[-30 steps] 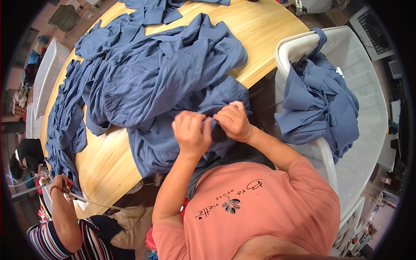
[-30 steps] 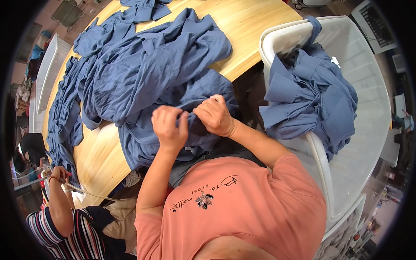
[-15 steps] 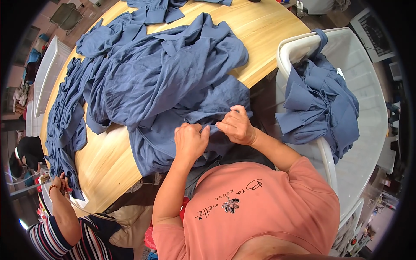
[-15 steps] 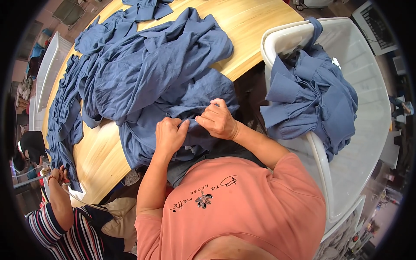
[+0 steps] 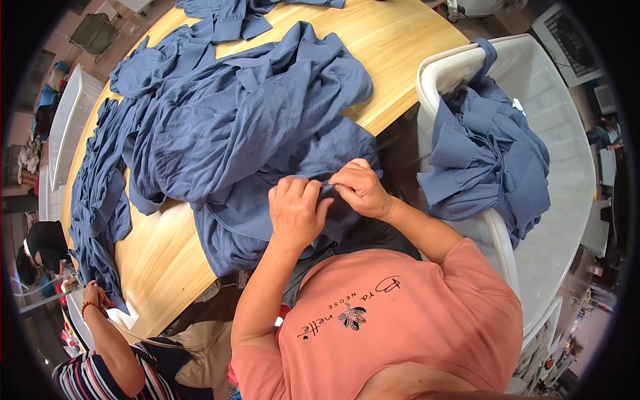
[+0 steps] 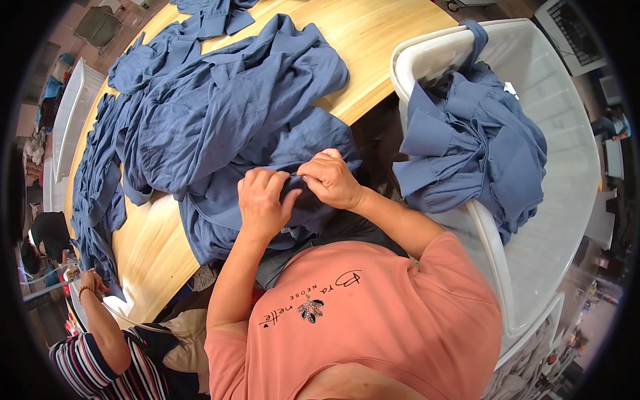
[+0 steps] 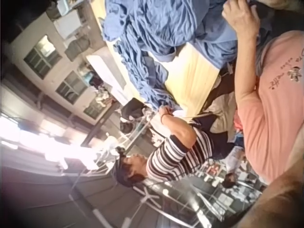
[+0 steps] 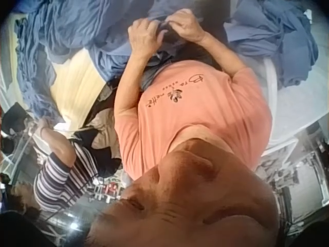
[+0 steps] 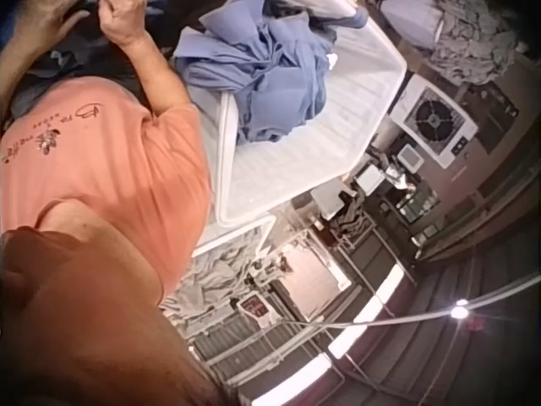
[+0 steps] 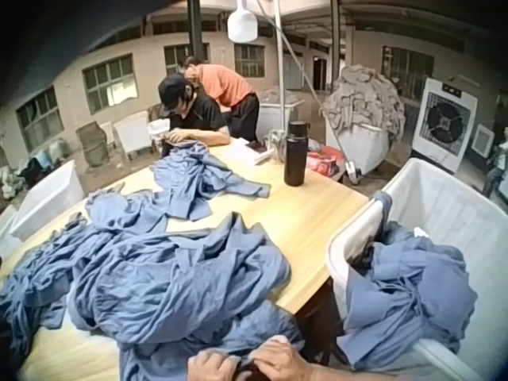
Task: Inspecting blue fabric garments for quality and sorting them into containers.
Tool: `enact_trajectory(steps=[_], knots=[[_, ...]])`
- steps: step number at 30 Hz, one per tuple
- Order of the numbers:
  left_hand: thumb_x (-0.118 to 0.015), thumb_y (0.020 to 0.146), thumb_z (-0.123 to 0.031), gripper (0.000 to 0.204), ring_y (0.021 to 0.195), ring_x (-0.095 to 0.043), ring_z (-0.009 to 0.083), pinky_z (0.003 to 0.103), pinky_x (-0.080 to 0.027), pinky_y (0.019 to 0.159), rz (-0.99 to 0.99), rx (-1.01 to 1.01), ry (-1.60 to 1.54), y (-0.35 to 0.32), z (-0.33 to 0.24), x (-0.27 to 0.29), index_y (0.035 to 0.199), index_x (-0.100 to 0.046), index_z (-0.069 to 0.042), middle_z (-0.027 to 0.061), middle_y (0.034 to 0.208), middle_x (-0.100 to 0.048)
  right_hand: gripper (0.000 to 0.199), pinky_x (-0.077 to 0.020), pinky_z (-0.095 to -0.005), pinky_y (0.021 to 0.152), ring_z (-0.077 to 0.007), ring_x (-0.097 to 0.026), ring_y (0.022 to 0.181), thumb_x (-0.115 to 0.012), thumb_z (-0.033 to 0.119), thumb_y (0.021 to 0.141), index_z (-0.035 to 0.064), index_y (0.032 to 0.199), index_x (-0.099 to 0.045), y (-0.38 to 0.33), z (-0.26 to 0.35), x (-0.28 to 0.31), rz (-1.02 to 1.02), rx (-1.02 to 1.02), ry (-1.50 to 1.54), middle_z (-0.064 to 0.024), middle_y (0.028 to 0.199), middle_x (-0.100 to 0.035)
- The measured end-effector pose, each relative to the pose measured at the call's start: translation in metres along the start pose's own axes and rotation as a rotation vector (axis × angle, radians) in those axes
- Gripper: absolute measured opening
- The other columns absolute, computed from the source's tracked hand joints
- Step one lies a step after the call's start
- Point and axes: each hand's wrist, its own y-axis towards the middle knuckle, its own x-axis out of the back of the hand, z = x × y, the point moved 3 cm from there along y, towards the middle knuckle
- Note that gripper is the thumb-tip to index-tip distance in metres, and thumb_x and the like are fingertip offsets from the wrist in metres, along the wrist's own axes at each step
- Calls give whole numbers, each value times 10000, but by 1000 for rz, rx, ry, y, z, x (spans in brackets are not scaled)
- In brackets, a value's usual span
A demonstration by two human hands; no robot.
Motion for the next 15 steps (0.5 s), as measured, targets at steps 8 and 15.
enact_trajectory(steps=[8,15], knots=[[-735,673,0,234,662,-570,144,275,-458,616,190,398,-514,-19,29,12,895,-659,5,66,717,-633,302,-340,-387,852,-197,-572,872,-733,145,656,109,939,-633,-1,8,-2,108,37,-138,-5,858,-620],[-738,698,6,252,631,-490,52,213,-408,578,284,490,-632,-28,23,14,934,-648,5,-9,671,-579,303,-334,-447,910,-181,-582,843,-743,115,636,99,925,-653,1,29,-9,97,237,-234,2,835,-616]])
